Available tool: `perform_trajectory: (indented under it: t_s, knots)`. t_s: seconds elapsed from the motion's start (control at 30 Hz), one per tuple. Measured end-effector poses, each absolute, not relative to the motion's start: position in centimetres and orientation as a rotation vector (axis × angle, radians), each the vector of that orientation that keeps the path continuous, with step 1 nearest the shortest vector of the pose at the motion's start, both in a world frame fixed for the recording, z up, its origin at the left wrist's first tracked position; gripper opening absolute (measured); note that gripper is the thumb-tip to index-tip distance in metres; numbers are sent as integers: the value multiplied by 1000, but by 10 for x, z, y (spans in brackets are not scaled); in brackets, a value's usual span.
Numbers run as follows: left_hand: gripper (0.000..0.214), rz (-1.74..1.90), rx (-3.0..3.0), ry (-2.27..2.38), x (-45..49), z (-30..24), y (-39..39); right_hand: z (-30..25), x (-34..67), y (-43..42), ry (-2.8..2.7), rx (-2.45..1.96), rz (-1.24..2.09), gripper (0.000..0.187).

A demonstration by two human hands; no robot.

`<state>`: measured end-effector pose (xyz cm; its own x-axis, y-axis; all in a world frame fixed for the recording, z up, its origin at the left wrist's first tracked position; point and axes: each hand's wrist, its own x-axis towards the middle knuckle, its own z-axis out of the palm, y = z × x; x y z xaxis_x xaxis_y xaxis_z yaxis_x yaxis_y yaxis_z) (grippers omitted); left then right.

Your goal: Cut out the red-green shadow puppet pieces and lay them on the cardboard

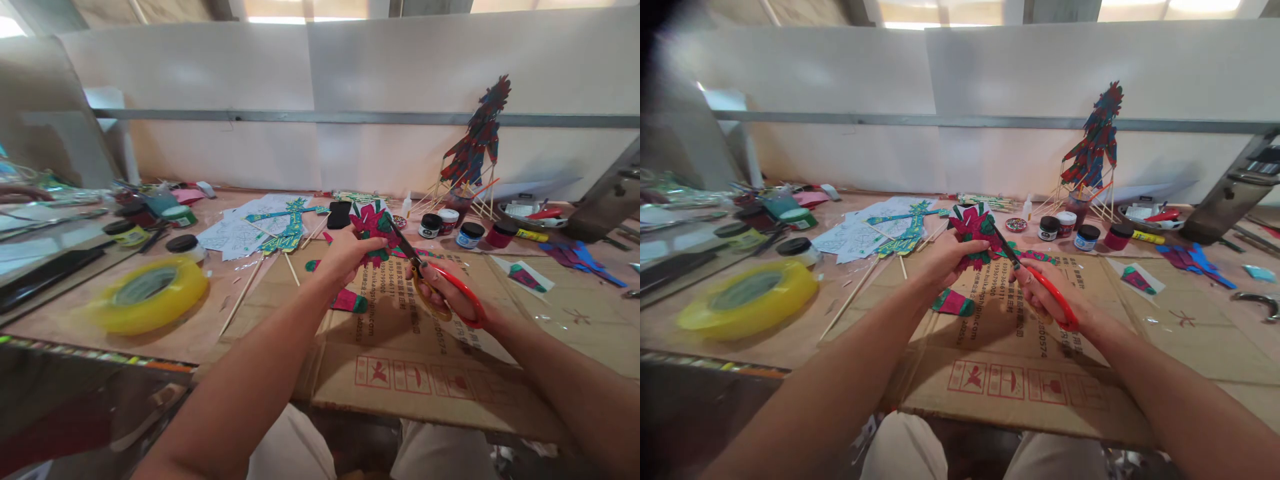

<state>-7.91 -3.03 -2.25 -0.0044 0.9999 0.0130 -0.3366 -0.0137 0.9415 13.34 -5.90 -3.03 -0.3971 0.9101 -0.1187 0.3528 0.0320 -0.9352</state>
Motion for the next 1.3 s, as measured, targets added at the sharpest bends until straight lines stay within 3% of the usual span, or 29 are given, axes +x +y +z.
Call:
perform_trajectory:
  t_s: [0.5,0.87,1.3]
  knots:
    - [34,1376,902,936,-78,-21,-31,-34,138,-59,-1815,-1181,1365,56]
    - [43,1379,900,929,-80,-24,-29,-31,133,-59,-1786,-1247,1319,65]
    - [29,1391,933,849,-78,-24,-29,-30,131,-63,-1755,-1304,1377,62]
